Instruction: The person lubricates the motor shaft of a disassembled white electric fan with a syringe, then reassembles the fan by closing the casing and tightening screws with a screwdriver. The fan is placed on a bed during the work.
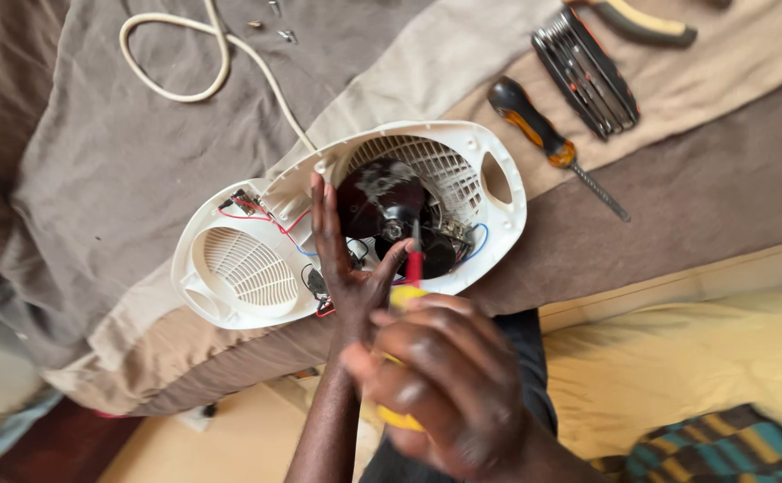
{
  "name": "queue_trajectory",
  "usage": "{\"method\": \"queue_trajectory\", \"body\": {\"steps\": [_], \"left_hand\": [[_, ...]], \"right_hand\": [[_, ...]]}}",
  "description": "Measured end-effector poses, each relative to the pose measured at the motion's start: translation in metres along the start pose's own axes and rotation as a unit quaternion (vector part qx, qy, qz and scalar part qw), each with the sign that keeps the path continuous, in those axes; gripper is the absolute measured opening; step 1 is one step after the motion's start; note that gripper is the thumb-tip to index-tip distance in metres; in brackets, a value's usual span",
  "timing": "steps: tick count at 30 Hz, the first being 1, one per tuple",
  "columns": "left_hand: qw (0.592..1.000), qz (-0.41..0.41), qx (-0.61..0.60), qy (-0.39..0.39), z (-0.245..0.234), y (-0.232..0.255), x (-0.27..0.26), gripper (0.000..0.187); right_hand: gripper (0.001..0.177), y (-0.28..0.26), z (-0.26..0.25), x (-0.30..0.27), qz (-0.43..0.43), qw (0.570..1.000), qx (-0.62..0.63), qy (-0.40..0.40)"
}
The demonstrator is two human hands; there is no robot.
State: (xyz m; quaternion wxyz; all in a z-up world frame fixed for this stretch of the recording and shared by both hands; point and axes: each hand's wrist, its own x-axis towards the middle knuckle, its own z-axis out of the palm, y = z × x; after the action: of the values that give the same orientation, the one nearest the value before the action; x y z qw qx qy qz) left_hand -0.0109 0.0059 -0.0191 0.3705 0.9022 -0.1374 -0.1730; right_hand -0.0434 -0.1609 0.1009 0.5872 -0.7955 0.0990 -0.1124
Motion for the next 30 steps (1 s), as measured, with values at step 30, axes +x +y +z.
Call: {"method": "queue_trajectory", "body": {"steps": [30], "left_hand": [[0.989, -0.101, -0.108, 0.007, 0.01, -0.023, -0.015, 0.106]], "right_hand": [[0.062, -0.009, 0.042, 0.006, 0.1, 0.989, 0.097, 0.05]]}}
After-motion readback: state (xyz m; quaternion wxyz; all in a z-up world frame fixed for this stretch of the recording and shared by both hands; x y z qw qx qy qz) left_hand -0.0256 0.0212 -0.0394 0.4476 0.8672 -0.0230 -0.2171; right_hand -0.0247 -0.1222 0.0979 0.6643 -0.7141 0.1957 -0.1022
